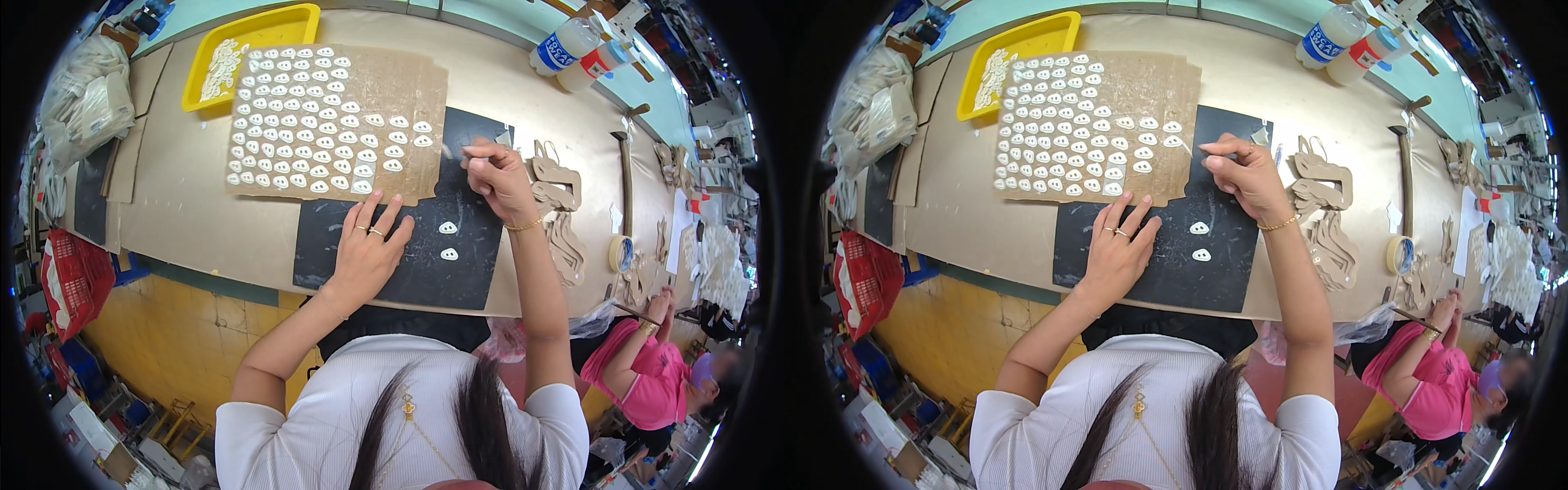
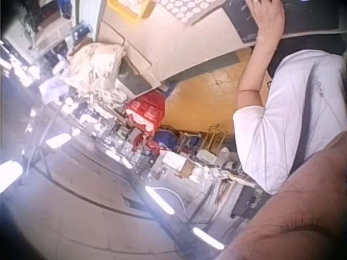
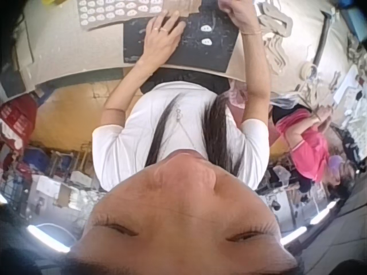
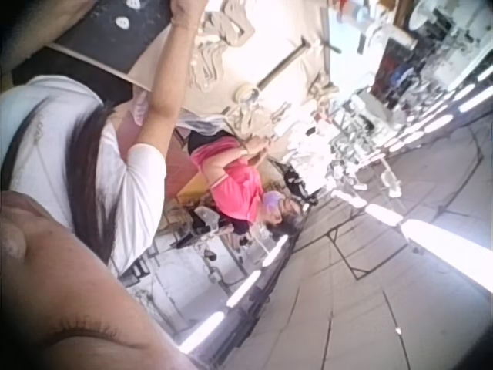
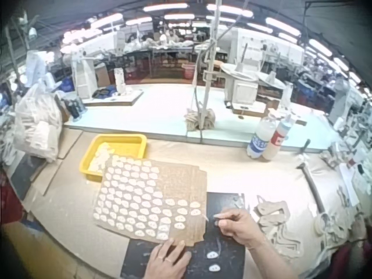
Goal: The person assembles small white plastic components with beige fabric pieces at a workbench. They repeatedly pick up a plastic part, attach a fabric piece, and place the finished unit on a cardboard sheet. A utility knife is used to trim excess fabric from the assembled parts.
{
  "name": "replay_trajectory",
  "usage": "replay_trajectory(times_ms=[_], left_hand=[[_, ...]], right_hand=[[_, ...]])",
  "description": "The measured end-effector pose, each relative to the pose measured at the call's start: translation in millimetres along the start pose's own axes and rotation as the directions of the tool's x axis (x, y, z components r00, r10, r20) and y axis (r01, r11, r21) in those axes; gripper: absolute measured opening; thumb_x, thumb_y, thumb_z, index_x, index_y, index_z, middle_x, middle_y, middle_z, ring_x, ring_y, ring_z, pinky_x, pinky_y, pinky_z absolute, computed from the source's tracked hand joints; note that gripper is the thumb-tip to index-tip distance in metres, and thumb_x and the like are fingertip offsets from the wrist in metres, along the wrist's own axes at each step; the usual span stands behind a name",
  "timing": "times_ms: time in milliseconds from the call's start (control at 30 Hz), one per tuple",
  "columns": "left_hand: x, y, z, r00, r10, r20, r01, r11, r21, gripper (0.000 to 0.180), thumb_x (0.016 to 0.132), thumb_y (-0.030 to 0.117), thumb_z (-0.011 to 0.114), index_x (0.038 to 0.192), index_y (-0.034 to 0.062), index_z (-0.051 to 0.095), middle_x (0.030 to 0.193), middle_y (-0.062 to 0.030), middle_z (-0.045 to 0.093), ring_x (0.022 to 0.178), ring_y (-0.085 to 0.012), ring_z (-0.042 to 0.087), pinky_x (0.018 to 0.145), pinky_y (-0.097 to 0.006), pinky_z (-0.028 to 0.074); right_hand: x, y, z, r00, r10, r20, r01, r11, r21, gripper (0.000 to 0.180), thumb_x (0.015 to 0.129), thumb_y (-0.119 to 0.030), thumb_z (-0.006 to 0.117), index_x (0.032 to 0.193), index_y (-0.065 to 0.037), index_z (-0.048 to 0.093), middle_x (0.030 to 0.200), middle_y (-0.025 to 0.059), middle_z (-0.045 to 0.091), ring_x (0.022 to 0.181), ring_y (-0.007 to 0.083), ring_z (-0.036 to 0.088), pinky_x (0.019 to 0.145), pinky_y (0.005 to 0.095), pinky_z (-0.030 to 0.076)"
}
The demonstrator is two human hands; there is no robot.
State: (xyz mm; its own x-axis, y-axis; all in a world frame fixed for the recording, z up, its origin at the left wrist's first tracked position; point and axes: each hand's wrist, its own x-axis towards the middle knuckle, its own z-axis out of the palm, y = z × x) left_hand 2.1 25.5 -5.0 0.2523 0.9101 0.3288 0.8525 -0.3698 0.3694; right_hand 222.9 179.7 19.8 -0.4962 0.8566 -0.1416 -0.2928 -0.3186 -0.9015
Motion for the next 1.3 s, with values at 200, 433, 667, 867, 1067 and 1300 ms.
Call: replay_trajectory(times_ms=[200, 433, 667, 867, 1067, 1300], left_hand=[[1.9, -1.8, -2.0, 1.0, 0.02, -0.005, -0.02, 1.0, -0.017, 0.055, 0.08, 0.004, 0.073, 0.133, 0.0129, 0.062, 0.141, -0.0108, 0.058, 0.136, -0.0377, 0.048, 0.112, -0.053, 0.036], [-4.0, -2.9, 1.6, 0.999, -0.019, -0.034, 0.017, 0.997, -0.073, 0.055, 0.087, 0.003, 0.069, 0.14, 0.0139, 0.057, 0.142, -0.0123, 0.058, 0.137, -0.0382, 0.048, 0.114, -0.056, 0.034], [-11.3, -9.8, 16.1, 0.98, -0.111, -0.164, 0.064, 0.962, -0.267, 0.069, 0.086, 0.002, 0.072, 0.148, 0.0164, 0.046, 0.144, -0.0222, 0.039, 0.134, -0.0425, 0.048, 0.111, -0.056, 0.041], [-6.0, -7.0, 6.2, 0.98, -0.102, -0.172, 0.052, 0.961, -0.273, 0.065, 0.09, -0.001, 0.068, 0.148, 0.0123, 0.042, 0.146, -0.0236, 0.034, 0.132, -0.0417, 0.05, 0.106, -0.049, 0.049], [-5.1, -6.1, 1.1, 0.981, -0.134, -0.143, 0.081, 0.943, -0.324, 0.062, 0.091, -0.002, 0.066, 0.147, 0.0087, 0.04, 0.148, -0.0229, 0.033, 0.132, -0.0409, 0.049, 0.105, -0.047, 0.049], [-8.6, -11.3, 5.7, 0.961, -0.168, -0.221, 0.078, 0.927, -0.367, 0.065, 0.088, 0.001, 0.07, 0.147, 0.0122, 0.045, 0.14, -0.0213, 0.038, 0.121, -0.0388, 0.053, 0.104, -0.047, 0.047]], right_hand=[[-30.2, -37.6, -6.3, 0.997, -0.057, -0.057, 0.03, 0.919, -0.392, 0.018, 0.086, -0.012, 0.079, 0.103, -0.004, 0.079, 0.081, -0.0002, 0.06, 0.066, 0.008, 0.055, 0.056, 0.0217, 0.043], [2.8, -18.2, 10.0, 0.971, -0.214, -0.111, -0.004, 0.447, -0.895, 0.031, 0.084, -0.027, 0.081, 0.106, -0.007, 0.077, 0.094, 0.0057, 0.07, 0.085, 0.0198, 0.065, 0.079, 0.0326, 0.053], [36.5, -13.7, 23.4, 0.97, -0.231, 0.078, 0.126, 0.202, -0.971, 0.03, 0.083, -0.023, 0.079, 0.11, -0.011, 0.075, 0.105, 0.0048, 0.067, 0.089, 0.0256, 0.069, 0.079, 0.0363, 0.055], [40.5, -17.2, 32.4, 0.952, -0.126, 0.279, 0.265, -0.12, -0.957, 0.028, 0.08, -0.013, 0.074, 0.108, -0.014, 0.076, 0.104, 0.0027, 0.065, 0.084, 0.0258, 0.069, 0.072, 0.0365, 0.058], [35.1, -15.0, 35.9, 0.973, -0.169, 0.16, 0.163, 0.004, -0.987, 0.024, 0.084, -0.018, 0.074, 0.106, -0.01, 0.076, 0.103, 0.0044, 0.066, 0.084, 0.0277, 0.069, 0.074, 0.0387, 0.057], [30.5, -1.4, 34.2, 0.981, -0.192, 0.019, 0.052, 0.171, -0.984, 0.027, 0.084, -0.025, 0.076, 0.103, -0.006, 0.075, 0.096, 0.0092, 0.066, 0.087, 0.0295, 0.068, 0.076, 0.0399, 0.053]])
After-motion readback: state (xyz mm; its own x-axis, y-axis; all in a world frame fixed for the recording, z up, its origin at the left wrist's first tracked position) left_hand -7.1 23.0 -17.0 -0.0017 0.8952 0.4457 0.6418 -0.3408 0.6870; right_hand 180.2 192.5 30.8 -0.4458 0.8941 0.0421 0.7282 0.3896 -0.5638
